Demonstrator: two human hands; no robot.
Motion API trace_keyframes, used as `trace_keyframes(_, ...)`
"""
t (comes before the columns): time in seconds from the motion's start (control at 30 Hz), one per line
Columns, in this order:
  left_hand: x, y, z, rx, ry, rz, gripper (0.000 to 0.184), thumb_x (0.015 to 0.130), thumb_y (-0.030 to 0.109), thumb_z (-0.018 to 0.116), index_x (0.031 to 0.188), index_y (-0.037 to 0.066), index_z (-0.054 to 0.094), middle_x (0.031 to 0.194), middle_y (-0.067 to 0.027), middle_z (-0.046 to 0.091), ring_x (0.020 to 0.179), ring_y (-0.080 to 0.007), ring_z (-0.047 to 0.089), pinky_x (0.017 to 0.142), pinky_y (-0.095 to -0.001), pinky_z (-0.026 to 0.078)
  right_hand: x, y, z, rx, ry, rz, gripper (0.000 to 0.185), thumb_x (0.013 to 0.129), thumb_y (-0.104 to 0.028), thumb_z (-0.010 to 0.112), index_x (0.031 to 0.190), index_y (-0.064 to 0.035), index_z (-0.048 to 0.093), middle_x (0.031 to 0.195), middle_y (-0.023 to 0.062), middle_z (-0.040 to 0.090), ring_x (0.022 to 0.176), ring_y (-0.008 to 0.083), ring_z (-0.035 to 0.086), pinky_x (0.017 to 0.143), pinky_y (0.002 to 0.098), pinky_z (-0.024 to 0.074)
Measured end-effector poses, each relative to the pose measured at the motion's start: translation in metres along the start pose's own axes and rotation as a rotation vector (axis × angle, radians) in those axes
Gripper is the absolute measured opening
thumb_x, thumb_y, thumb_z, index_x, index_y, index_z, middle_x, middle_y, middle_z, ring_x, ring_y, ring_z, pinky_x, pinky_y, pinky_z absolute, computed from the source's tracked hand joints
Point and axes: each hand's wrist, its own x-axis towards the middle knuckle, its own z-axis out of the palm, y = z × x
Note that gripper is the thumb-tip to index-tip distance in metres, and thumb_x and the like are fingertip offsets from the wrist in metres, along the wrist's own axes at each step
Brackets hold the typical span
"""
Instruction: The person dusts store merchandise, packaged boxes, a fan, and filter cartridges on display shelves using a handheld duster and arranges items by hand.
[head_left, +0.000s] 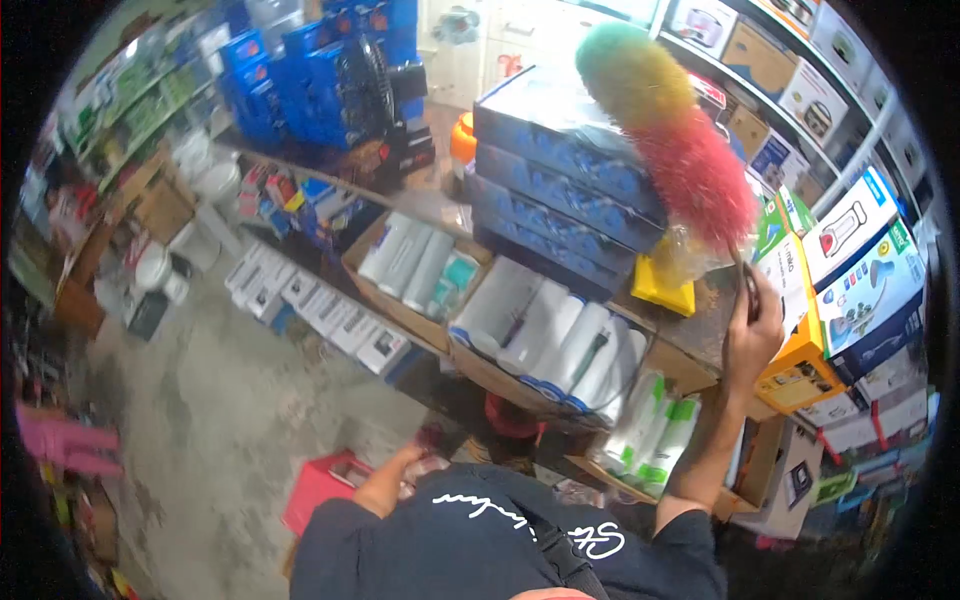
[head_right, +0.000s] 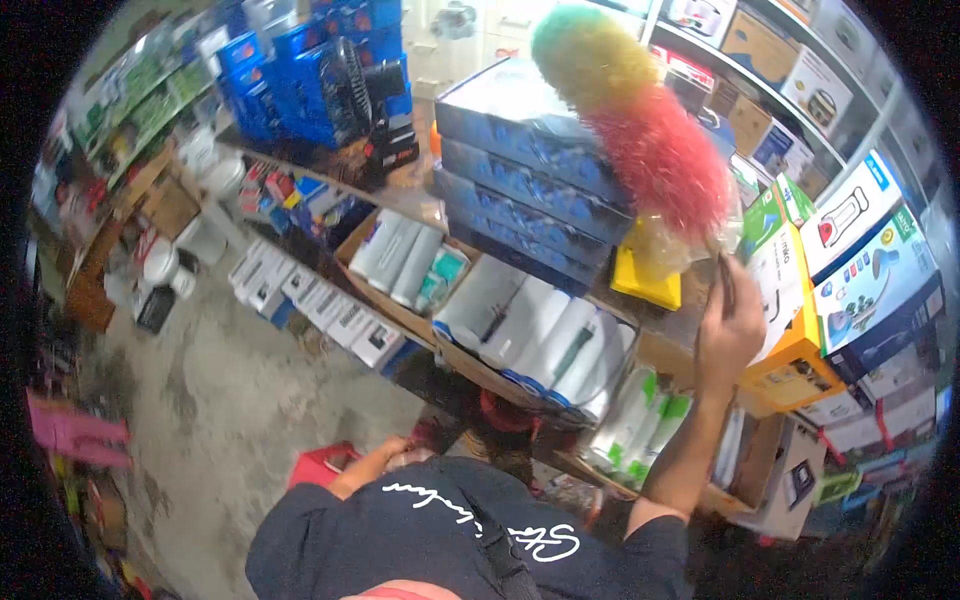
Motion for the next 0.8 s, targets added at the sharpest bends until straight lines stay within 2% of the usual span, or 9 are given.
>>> trace_keyframes(0.1, 0.026, -0.039, -0.06, 0.105, -0.105, 0.056, 0.035, 0.076, 0.027, 0.059, 0.105, 0.008, 0.063, 0.106, -0.0174, 0.06, 0.097, -0.0318, 0.058, 0.081, -0.0396, 0.047, 0.021, -0.044, 0.035, -0.137, 0.011, 0.01, 0.019, 0.083, -0.004, 0.057, 0.102, -0.0042, 0.062, 0.091, 0.0108, 0.064, 0.082, 0.0245, 0.062, 0.072, 0.0304, 0.0466)
trace_keyframes(0.2, 0.019, -0.048, -0.124, -0.314, 0.009, -0.333, 0.029, 0.076, 0.025, 0.054, 0.096, 0.008, 0.066, 0.098, -0.0156, 0.063, 0.092, -0.0299, 0.061, 0.079, -0.0384, 0.048, 0.008, -0.078, 0.07, 0.01, 0.072, 0.056, 0.017, 0.087, -0.008, 0.054, 0.102, -0.0025, 0.062, 0.088, 0.0083, 0.064, 0.078, 0.0165, 0.06, 0.068, 0.0271, 0.0463)
trace_keyframes(0.27, 0.059, -0.096, -0.146, 0.143, 0.036, -0.089, 0.028, 0.075, 0.023, 0.052, 0.096, 0.008, 0.065, 0.099, -0.0144, 0.063, 0.091, -0.0293, 0.061, 0.079, -0.0384, 0.048, -0.026, -0.083, 0.095, 0.201, 0.076, 0.018, 0.018, 0.092, -0.01, 0.049, 0.102, -0.0003, 0.06, 0.086, 0.0039, 0.061, 0.074, 0.0112, 0.055, 0.065, 0.025, 0.0444)
trace_keyframes(0.33, 0.09, -0.134, -0.153, -0.207, 0.12, -0.144, 0.013, 0.076, 0.015, 0.06, 0.08, 0.003, 0.063, 0.066, -0.0093, 0.056, 0.05, -0.0234, 0.051, 0.046, -0.0384, 0.043, -0.069, -0.091, 0.101, 0.161, -0.072, 0.072, 0.014, 0.091, -0.009, 0.05, 0.092, 0.0015, 0.059, 0.08, 0.0036, 0.056, 0.074, 0.0096, 0.05, 0.065, 0.0236, 0.0414)
trace_keyframes(0.4, 0.101, -0.152, -0.172, 0.471, 0.15, 0.397, 0.011, 0.076, 0.013, 0.06, 0.075, 0.003, 0.061, 0.064, -0.0083, 0.054, 0.05, -0.0216, 0.049, 0.042, -0.037, 0.037, -0.119, -0.072, 0.12, 0.221, -0.06, 0.142, 0.014, 0.089, -0.01, 0.051, 0.089, -0.0001, 0.06, 0.074, 0.0089, 0.056, 0.067, 0.0163, 0.052, 0.061, 0.0301, 0.0415)
trace_keyframes(0.53, 0.104, -0.11, -0.161, -0.292, 0.215, -0.173, 0.013, 0.078, 0.014, 0.06, 0.078, 0.001, 0.062, 0.066, -0.0085, 0.056, 0.053, -0.0211, 0.051, 0.045, -0.0355, 0.04, -0.251, -0.054, 0.144, 0.057, -0.322, 0.508, 0.021, 0.088, -0.017, 0.05, 0.09, 0.0001, 0.062, 0.078, 0.0195, 0.062, 0.07, 0.0287, 0.061, 0.065, 0.0378, 0.0455)
trace_keyframes(0.6, 0.061, -0.065, -0.167, -0.409, -0.012, -0.334, 0.038, 0.08, 0.036, 0.051, 0.1, 0.006, 0.063, 0.099, -0.0175, 0.063, 0.092, -0.0316, 0.061, 0.079, -0.0407, 0.047, -0.284, -0.077, 0.136, 0.121, -0.506, 0.413, 0.019, 0.085, -0.014, 0.054, 0.085, 0.0015, 0.063, 0.079, 0.0189, 0.063, 0.07, 0.0272, 0.062, 0.066, 0.0343, 0.0467)
trace_keyframes(0.7, 0.083, -0.079, -0.137, -0.194, -0.011, -0.029, 0.024, 0.076, 0.019, 0.061, 0.087, -0.001, 0.064, 0.077, -0.0109, 0.062, 0.062, -0.0206, 0.056, 0.055, -0.0342, 0.046, -0.304, -0.118, 0.143, 0.297, -0.576, 0.602, 0.018, 0.083, -0.015, 0.061, 0.08, 0.0023, 0.063, 0.059, 0.0072, 0.055, 0.057, 0.0084, 0.049, 0.054, 0.0269, 0.0417)
trace_keyframes(0.8, 0.056, -0.045, -0.162, 0.19, -0.142, 0.17, 0.03, 0.075, 0.022, 0.062, 0.095, -0.001, 0.064, 0.083, -0.0109, 0.064, 0.068, -0.0202, 0.059, 0.062, -0.0323, 0.047, -0.298, -0.143, 0.17, 0.544, -0.552, 0.592, 0.016, 0.086, -0.015, 0.058, 0.085, 0.0011, 0.061, 0.064, 0.0084, 0.055, 0.059, 0.0109, 0.051, 0.057, 0.0268, 0.0425)
